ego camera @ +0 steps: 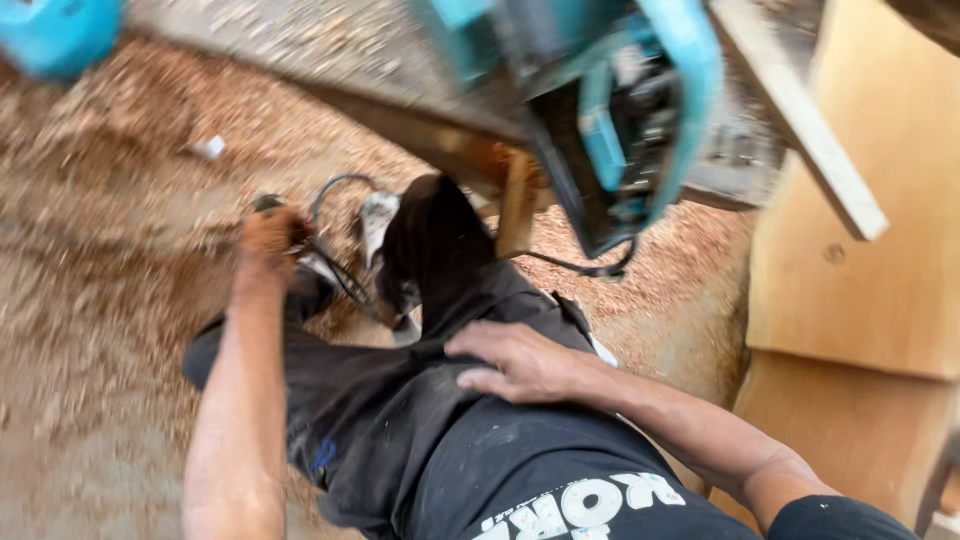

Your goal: The person sits on a stool and uses a screwdriver to tighten screws on a teal electric planer. They manipulate the tool's casing and fasteners, then place the screwdriver on a nearby workbench.

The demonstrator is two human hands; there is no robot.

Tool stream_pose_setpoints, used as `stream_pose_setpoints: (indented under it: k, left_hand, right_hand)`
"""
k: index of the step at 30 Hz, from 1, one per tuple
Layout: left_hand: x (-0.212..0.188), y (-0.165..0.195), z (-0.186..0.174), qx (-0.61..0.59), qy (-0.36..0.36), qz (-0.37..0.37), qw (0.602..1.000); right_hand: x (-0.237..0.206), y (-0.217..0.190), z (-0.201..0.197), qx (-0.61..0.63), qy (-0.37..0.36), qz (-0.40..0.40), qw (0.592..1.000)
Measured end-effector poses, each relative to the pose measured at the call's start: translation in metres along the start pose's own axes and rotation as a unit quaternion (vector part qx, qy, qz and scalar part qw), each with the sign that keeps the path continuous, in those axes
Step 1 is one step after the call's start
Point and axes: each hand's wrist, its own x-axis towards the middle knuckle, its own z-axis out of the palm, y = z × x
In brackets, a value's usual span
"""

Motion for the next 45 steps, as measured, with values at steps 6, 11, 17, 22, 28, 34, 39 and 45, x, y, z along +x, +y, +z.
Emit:
stream_pose_setpoints:
  k: [6, 11, 17, 22, 28, 34, 39, 45]
  left_hand:
    - [0.046, 0.065, 0.011, -0.118, 0.059, 0.053, 0.99]
    - [0.059, 0.06, 0.042, -0.133, -0.05, 0.097, 0.985]
    - [0.048, 0.002, 0.073, 0.008, -0.133, 0.092, 0.987]
    - [-0.005, -0.005, 0.037, -0.067, 0.003, 0.187, 0.98]
    - [-0.097, 0.131, -0.027, 0.17, 0.3, 0.554, 0.758]
    - [-0.106, 0.235, 0.016, 0.517, 0.212, 0.667, 0.492]
    - [-0.08, 0.251, 0.029, 0.602, 0.137, 0.573, 0.539]
    - [-0.083, 0.253, 0.038, 0.581, 0.148, 0.559, 0.572]
  right_hand:
    - [-0.068, -0.044, -0.057, 0.051, 0.085, 0.004, 0.995]
    - [-0.131, -0.034, -0.107, 0.133, 0.189, -0.045, 0.972]
    - [-0.145, -0.073, -0.16, 0.191, 0.265, -0.106, 0.939]
    - [-0.143, 0.079, -0.212, 0.145, -0.215, -0.174, 0.95]
    - [-0.169, 0.159, -0.192, 0.066, -0.112, -0.196, 0.972]
    - [-0.115, 0.024, -0.142, 0.233, 0.047, -0.207, 0.949]
    - [-0.101, -0.04, -0.098, 0.175, 0.138, -0.166, 0.961]
    - [-0.088, -0.054, -0.084, 0.171, 0.171, -0.096, 0.966]
